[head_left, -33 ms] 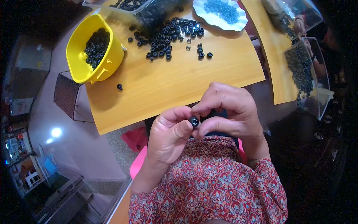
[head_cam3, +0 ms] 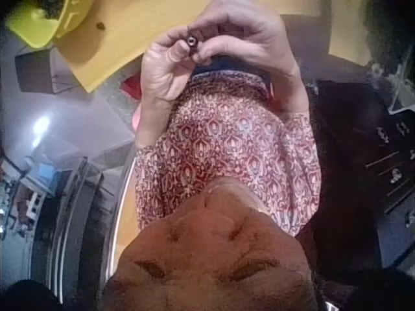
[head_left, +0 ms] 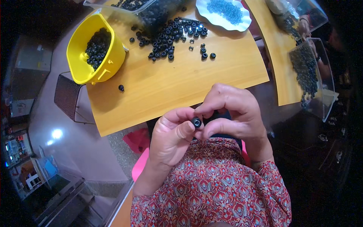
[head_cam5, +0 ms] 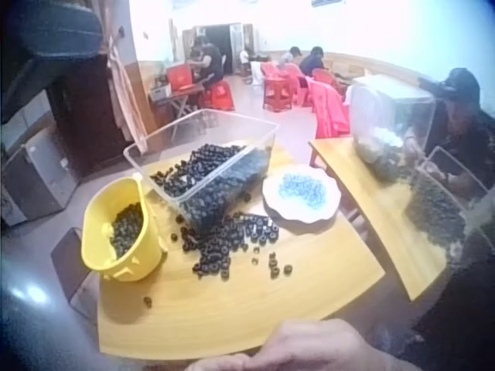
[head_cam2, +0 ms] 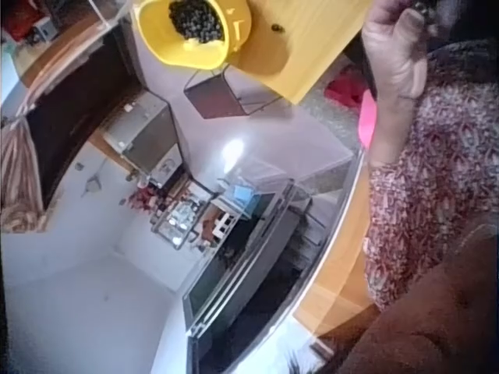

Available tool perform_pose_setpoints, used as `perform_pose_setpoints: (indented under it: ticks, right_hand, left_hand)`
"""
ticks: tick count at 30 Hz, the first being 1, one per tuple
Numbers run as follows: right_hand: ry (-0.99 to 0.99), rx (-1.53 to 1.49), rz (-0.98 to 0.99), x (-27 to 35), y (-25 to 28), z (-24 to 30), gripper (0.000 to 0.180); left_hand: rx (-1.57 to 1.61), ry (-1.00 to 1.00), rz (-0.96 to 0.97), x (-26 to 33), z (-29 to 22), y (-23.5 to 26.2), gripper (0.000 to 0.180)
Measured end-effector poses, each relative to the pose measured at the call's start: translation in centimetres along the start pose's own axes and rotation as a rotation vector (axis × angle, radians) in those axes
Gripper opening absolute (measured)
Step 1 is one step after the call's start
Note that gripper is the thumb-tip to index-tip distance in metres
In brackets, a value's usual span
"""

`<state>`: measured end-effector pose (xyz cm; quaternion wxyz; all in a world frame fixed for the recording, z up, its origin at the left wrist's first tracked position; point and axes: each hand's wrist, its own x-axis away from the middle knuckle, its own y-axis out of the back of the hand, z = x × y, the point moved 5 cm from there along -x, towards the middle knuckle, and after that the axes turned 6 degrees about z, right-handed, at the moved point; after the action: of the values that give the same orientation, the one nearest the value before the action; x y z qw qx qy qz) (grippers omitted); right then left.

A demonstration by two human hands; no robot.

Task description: The recorder is manually inserting tiny blue beads into small black grommet-like rings at a wooden table.

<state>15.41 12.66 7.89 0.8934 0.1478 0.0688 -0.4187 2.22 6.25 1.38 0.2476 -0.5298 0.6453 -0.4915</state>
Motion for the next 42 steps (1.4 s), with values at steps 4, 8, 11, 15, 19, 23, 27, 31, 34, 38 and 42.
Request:
perform_pose_setpoints:
  ticks: [4, 8, 11, 15, 19, 23, 27, 31, 34, 38, 42]
  right_hand:
    - [-0.146, -0.295, -0.1, 0.4, -0.3, -1.8, 0.017]
    - [-0.324, -0.346, -0.178, 1.4, -0.3, -5.3, 0.02]
    - [-0.608, -0.815, -0.12, 3.6, -2.0, -8.3, 0.031]
    - [-0.643, -0.823, -0.134, 4.3, -2.4, -9.6, 0.03]
    - [-0.521, -0.782, -0.137, 3.0, -1.8, -7.9, 0.031]
    - [-0.46, -0.72, -0.076, 2.0, -1.9, -5.8, 0.032]
    - [-0.434, -0.755, -0.118, 2.2, -1.6, -6.1, 0.022]
    - [-0.445, -0.828, -0.087, 2.8, -1.0, -7.0, 0.016]
    - [-0.482, -0.865, -0.092, 3.1, -1.1, -7.7, 0.014]
    - [-0.368, -0.975, -0.134, 2.8, -1.0, -7.9, 0.016]
    - [-0.418, -0.867, -0.145, 2.5, -0.7, -7.2, 0.019]
  left_hand:
    - [0.02, -0.02, 0.088, -0.5, -0.3, -0.1, 0.026]
    - [-0.006, -0.056, 0.107, -0.4, -0.7, 0.5, 0.023]
    - [0.007, -0.07, 0.073, -0.2, -1.0, 1.3, 0.022]
    - [0.025, -0.071, 0.016, 0.1, -1.1, 2.4, 0.023]
    - [0.036, -0.056, 0.002, -0.1, -1.0, 3.1, 0.022]
    - [0.024, -0.062, -0.002, -0.2, -1.1, 3.1, 0.021]
    - [0.008, -0.069, 0.003, -0.3, -1.2, 2.9, 0.021]
    - [0.012, -0.061, -0.003, -0.5, -0.9, 2.6, 0.021]
    - [-0.016, -0.063, -0.002, -0.7, -0.8, 2.5, 0.02]
    - [-0.049, -0.072, -0.023, -1.0, -0.7, 2.3, 0.02]
    - [-0.028, -0.068, -0.051, -1.2, -0.5, 2.6, 0.02]
